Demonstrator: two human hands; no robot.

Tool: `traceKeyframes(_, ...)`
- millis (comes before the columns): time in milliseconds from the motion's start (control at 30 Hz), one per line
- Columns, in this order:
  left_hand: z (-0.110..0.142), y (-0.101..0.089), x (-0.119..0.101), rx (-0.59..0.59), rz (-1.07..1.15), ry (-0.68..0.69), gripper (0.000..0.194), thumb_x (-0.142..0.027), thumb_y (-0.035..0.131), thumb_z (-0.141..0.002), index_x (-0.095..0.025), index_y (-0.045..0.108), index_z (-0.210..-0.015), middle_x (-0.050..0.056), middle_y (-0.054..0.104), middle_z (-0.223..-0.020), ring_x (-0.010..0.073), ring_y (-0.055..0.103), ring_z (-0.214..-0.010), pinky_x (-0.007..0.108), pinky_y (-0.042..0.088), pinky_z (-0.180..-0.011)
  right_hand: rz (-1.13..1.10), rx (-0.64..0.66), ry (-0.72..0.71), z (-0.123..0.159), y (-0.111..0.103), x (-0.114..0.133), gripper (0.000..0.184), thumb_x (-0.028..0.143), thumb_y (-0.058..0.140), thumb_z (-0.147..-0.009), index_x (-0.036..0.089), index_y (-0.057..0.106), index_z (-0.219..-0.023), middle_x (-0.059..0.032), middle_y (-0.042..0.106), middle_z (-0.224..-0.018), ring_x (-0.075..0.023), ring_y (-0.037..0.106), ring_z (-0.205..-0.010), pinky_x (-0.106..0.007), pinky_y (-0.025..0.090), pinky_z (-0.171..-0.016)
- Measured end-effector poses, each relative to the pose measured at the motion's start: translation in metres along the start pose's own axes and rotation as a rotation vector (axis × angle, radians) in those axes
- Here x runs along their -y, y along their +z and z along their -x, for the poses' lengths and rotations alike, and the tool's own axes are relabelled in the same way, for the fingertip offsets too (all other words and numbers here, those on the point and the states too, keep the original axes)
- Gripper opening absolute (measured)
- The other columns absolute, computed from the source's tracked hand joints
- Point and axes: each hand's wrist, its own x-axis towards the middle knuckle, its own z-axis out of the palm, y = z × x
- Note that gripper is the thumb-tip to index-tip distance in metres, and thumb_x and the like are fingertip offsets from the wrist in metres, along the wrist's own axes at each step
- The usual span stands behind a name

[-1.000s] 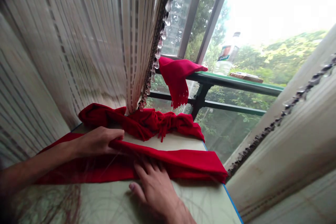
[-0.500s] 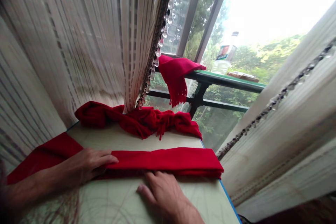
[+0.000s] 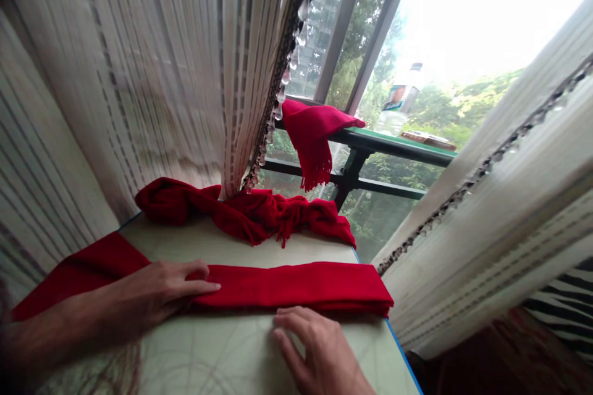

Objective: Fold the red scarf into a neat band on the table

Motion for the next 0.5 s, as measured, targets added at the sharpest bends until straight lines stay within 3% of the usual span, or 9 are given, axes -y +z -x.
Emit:
traceKeyframes(67,0.003,-0.002,0.003,-0.030,0.041,-0.022,0.056,-0.010,0.055,-0.088,-0.036,0.054,-0.138,0.006,0.059,-0.127,0.0227,0.061,-0.110,0.030,0.048,-0.093,-0.152,-0.088,0.072,-0.011,-0.018,-0.006,0.033,0.043,0.038,-0.098,0.038,0.071,-0.104,0.0010,0.077,-0.100,-0.0210,0.073,-0.094,-0.030,0.060,-0.082)
traceKeyframes(133,0.010,-0.001,0.011,-0.063,0.051,-0.054,0.058,-0.011,0.059,-0.086,-0.035,0.054,-0.138,0.005,0.058,-0.131,0.0243,0.058,-0.116,0.034,0.045,-0.101,-0.089,-0.172,0.114,-0.028,-0.031,-0.021,0.040,0.044,0.035,-0.100,0.031,0.065,-0.124,-0.0044,0.071,-0.125,-0.0219,0.063,-0.120,-0.036,0.050,-0.104)
traceKeyframes(200,0.022,0.000,0.022,-0.101,0.035,-0.118,0.058,-0.013,0.059,-0.085,-0.036,0.055,-0.138,0.005,0.058,-0.133,0.0243,0.057,-0.118,0.035,0.044,-0.103,0.073,-0.073,0.178,-0.045,-0.036,-0.044,0.052,0.042,0.030,-0.102,0.024,0.046,-0.147,-0.0090,0.044,-0.156,-0.0241,0.036,-0.147,-0.048,0.026,-0.122)
traceKeyframes(267,0.038,0.004,0.035,-0.152,0.005,-0.180,0.053,-0.019,0.060,-0.088,-0.036,0.055,-0.138,0.005,0.060,-0.131,0.0240,0.058,-0.116,0.034,0.044,-0.102,0.130,0.049,0.280,-0.056,-0.032,-0.069,0.055,0.044,0.026,-0.103,0.023,0.036,-0.153,-0.0089,0.029,-0.163,-0.0244,0.019,-0.153,-0.055,0.014,-0.124)
traceKeyframes(367,0.061,0.011,0.052,-0.221,-0.024,-0.248,0.043,-0.027,0.055,-0.094,-0.034,0.057,-0.136,0.004,0.062,-0.126,0.0220,0.059,-0.111,0.031,0.045,-0.098,0.126,0.122,0.313,-0.059,-0.021,-0.096,0.053,0.043,0.024,-0.104,0.024,0.038,-0.152,-0.0083,0.030,-0.163,-0.0236,0.017,-0.153,-0.055,0.010,-0.123)
traceKeyframes(500,0.076,0.015,0.065,-0.359,-0.082,-0.267,0.035,-0.018,0.047,-0.095,-0.033,0.063,-0.123,0.002,0.063,-0.116,0.0198,0.057,-0.107,0.032,0.041,-0.098,0.123,0.127,0.323,-0.052,-0.013,-0.104,0.055,0.045,0.019,-0.104,0.026,0.034,-0.154,-0.0067,0.028,-0.163,-0.0205,0.014,-0.153,-0.051,0.008,-0.124)
